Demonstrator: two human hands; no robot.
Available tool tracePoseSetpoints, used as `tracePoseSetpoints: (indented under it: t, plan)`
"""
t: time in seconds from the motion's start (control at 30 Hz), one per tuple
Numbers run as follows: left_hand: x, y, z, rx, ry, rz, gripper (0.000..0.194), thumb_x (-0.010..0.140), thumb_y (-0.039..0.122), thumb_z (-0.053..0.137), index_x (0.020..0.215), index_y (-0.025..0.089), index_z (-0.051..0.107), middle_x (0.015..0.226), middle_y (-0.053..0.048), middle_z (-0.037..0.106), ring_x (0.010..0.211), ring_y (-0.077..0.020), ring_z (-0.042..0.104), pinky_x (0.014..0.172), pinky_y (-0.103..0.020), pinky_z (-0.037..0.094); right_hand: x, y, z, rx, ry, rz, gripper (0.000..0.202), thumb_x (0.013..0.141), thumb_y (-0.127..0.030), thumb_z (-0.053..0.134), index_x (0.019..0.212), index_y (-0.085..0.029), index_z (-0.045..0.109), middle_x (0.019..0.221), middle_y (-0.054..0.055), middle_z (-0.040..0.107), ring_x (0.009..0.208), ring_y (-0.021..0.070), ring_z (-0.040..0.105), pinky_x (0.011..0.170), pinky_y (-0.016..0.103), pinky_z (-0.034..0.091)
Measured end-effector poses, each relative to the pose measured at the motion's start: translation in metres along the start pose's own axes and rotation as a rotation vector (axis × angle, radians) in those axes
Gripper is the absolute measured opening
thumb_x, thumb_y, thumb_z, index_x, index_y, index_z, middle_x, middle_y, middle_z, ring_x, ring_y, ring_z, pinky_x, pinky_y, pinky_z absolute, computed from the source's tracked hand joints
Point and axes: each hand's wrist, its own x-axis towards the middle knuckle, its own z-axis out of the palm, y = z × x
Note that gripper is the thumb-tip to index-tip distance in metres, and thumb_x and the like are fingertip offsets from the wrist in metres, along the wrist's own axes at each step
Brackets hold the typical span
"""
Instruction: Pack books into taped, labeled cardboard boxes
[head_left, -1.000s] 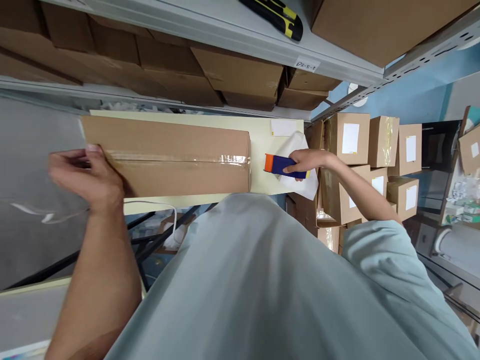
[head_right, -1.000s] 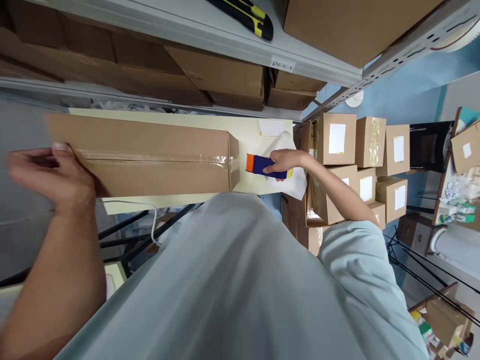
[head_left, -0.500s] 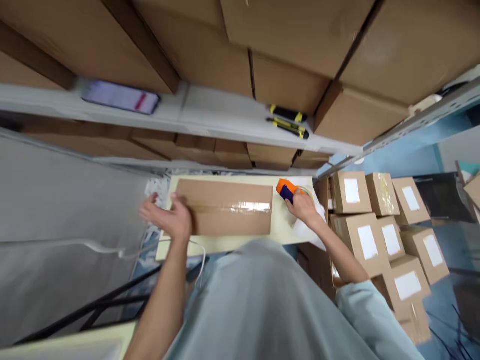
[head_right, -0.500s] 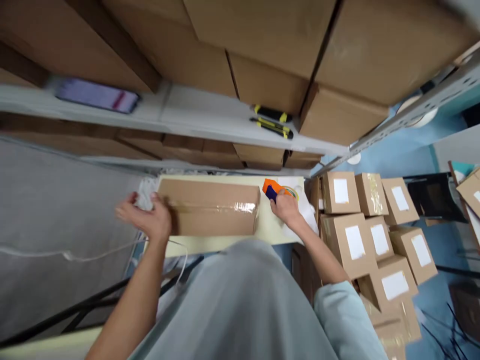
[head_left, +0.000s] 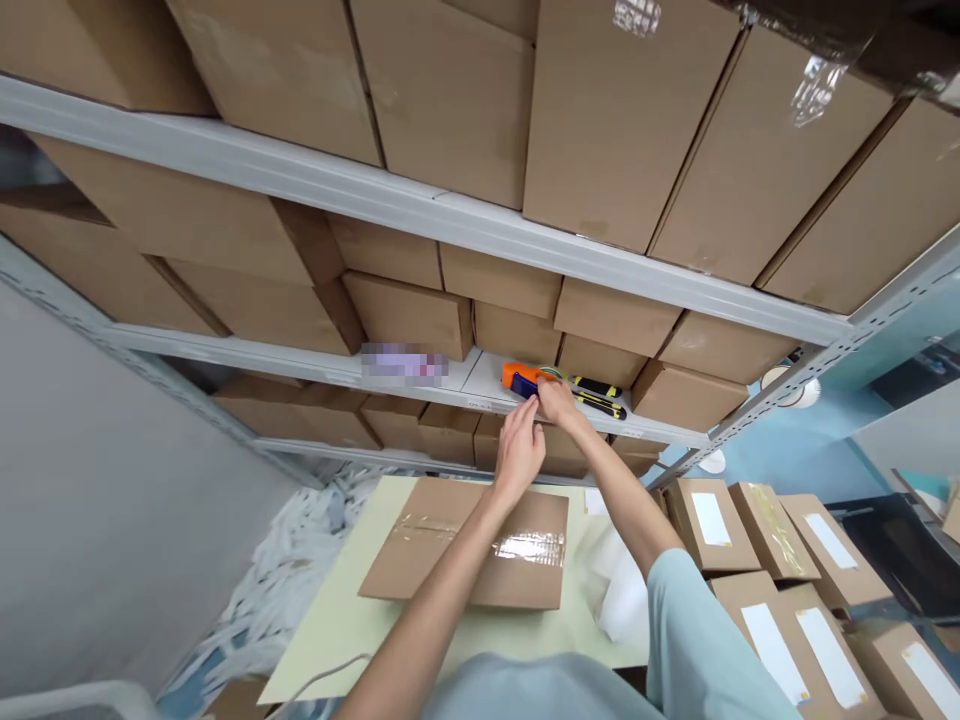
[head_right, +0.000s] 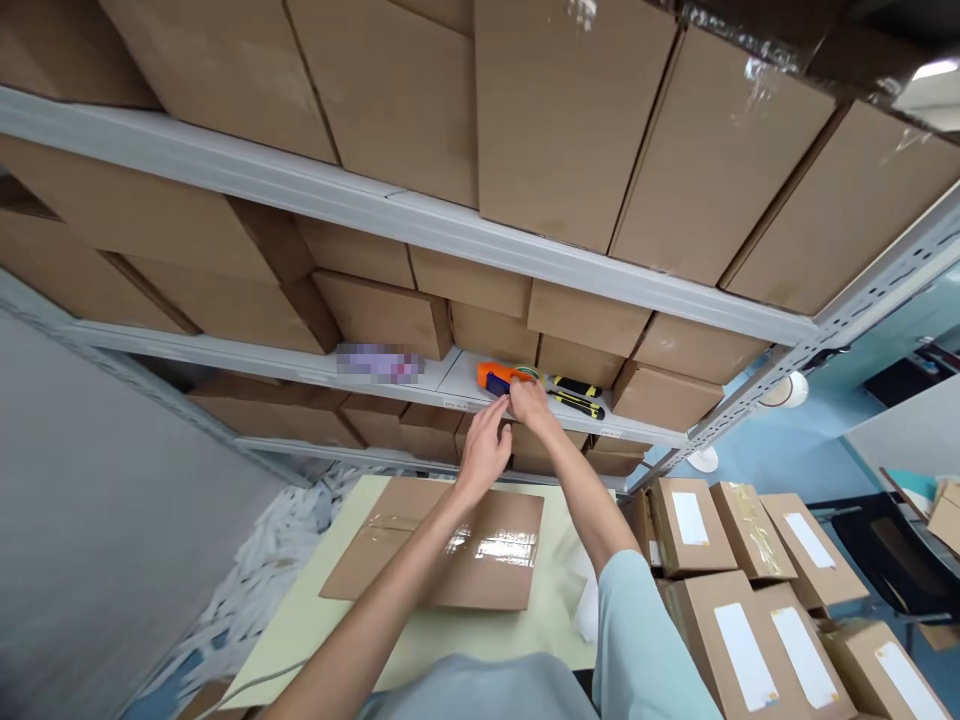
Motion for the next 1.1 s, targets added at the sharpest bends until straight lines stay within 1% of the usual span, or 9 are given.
tracePoseSetpoints:
  t: [0.13, 0.23, 0.3, 0.4, 0.5, 0.63, 0.7, 0.9, 1.1]
  plan:
    - [-0.025, -0.015, -0.019, 0.011, -0.008, -0.039, 0.055, 0.103, 0.025, 0.054, 0.155, 0.020, 0.066, 0.157, -0.017, 0.069, 0.148, -0.0368, 0.064, 0.129, -0.061, 0.051, 0.022, -0.008, -0.001, -0.005, 0.003, 0.026, 0.043, 0.110, -0.021, 0.050, 0.148, -0.003, 0.062, 0.148, 0.027, 0.073, 0.140, 0.0316, 0.066, 0.127, 0.044, 0.041]
    - [-0.065, -0.047, -0.052, 0.033, -0.074, -0.161, 0.052, 0.101, 0.031, 0.056, 0.149, 0.017, 0.070, 0.152, -0.021, 0.071, 0.145, -0.0407, 0.065, 0.127, -0.064, 0.051, 0.012, -0.001, 0.014, 0.024, 0.080, 0.030, 0.057, 0.111, -0.023, 0.045, 0.163, 0.000, 0.048, 0.169, 0.030, 0.053, 0.156, 0.0345, 0.050, 0.135, 0.049, 0.033]
    - [-0.100, -0.072, -0.081, 0.061, -0.082, -0.281, 0.054, 0.101, 0.035, 0.056, 0.150, 0.016, 0.068, 0.154, -0.023, 0.070, 0.149, -0.0420, 0.062, 0.130, -0.065, 0.047, -0.014, 0.002, 0.040, 0.076, 0.195, 0.023, 0.066, 0.112, -0.027, 0.042, 0.171, 0.001, 0.037, 0.179, 0.031, 0.039, 0.167, 0.0361, 0.036, 0.139, 0.053, 0.027]
    - [-0.149, -0.093, -0.113, 0.148, -0.014, -0.483, 0.063, 0.105, 0.041, 0.053, 0.161, 0.012, 0.058, 0.167, -0.027, 0.057, 0.164, -0.0435, 0.045, 0.137, -0.068, 0.034, -0.077, -0.015, 0.106, 0.177, 0.265, 0.022, 0.071, 0.115, -0.035, 0.036, 0.177, -0.001, 0.029, 0.188, 0.027, 0.022, 0.177, 0.0351, 0.016, 0.143, 0.057, 0.019]
    - [-0.171, -0.087, -0.108, 0.236, -0.071, -0.579, 0.074, 0.109, 0.045, 0.050, 0.168, 0.001, 0.045, 0.181, -0.036, 0.032, 0.176, -0.0473, 0.015, 0.140, -0.075, 0.015, -0.135, -0.064, 0.178, 0.283, 0.111, 0.063, 0.074, 0.117, -0.040, 0.031, 0.180, -0.003, 0.022, 0.191, 0.022, 0.014, 0.180, 0.0331, 0.007, 0.144, 0.057, 0.018]
    - [-0.172, -0.081, -0.072, 0.257, -0.322, -0.530, 0.081, 0.111, 0.049, 0.050, 0.175, 0.002, 0.036, 0.188, -0.031, 0.014, 0.178, -0.0443, -0.003, 0.140, -0.072, -0.004, -0.158, -0.114, 0.237, 0.358, -0.039, 0.176, 0.072, 0.118, -0.034, 0.024, 0.182, -0.004, 0.016, 0.192, 0.021, 0.013, 0.181, 0.0297, 0.004, 0.145, 0.057, 0.014]
    - [-0.170, -0.093, -0.073, 0.269, -0.364, -0.528, 0.089, 0.109, 0.055, 0.057, 0.177, 0.005, 0.032, 0.189, -0.029, 0.009, 0.178, -0.0441, -0.008, 0.138, -0.074, -0.009, -0.160, -0.107, 0.246, 0.355, -0.024, 0.226, 0.072, 0.119, -0.037, 0.023, 0.183, -0.006, 0.014, 0.192, 0.019, 0.013, 0.181, 0.0291, -0.001, 0.145, 0.060, 0.010]
    - [-0.171, -0.148, -0.122, 0.251, -0.380, -0.575, 0.114, 0.098, 0.070, 0.072, 0.179, 0.005, 0.024, 0.189, -0.032, 0.000, 0.176, -0.0465, -0.014, 0.138, -0.076, -0.004, -0.205, -0.025, 0.245, 0.353, 0.041, 0.513, 0.085, 0.119, -0.054, 0.022, 0.182, -0.001, 0.003, 0.192, 0.022, -0.002, 0.180, 0.0319, -0.011, 0.145, 0.061, 0.009]
    - [-0.171, -0.186, -0.112, 0.145, -0.365, -0.722, 0.111, 0.098, 0.068, 0.070, 0.179, 0.007, 0.024, 0.185, -0.029, 0.026, 0.175, -0.0403, 0.025, 0.144, -0.058, 0.019, -0.219, 0.006, 0.266, 0.716, 0.041, 0.677, 0.100, 0.114, -0.074, 0.008, 0.181, -0.002, -0.012, 0.192, 0.024, 0.005, 0.180, 0.0255, 0.010, 0.144, 0.049, 0.022]
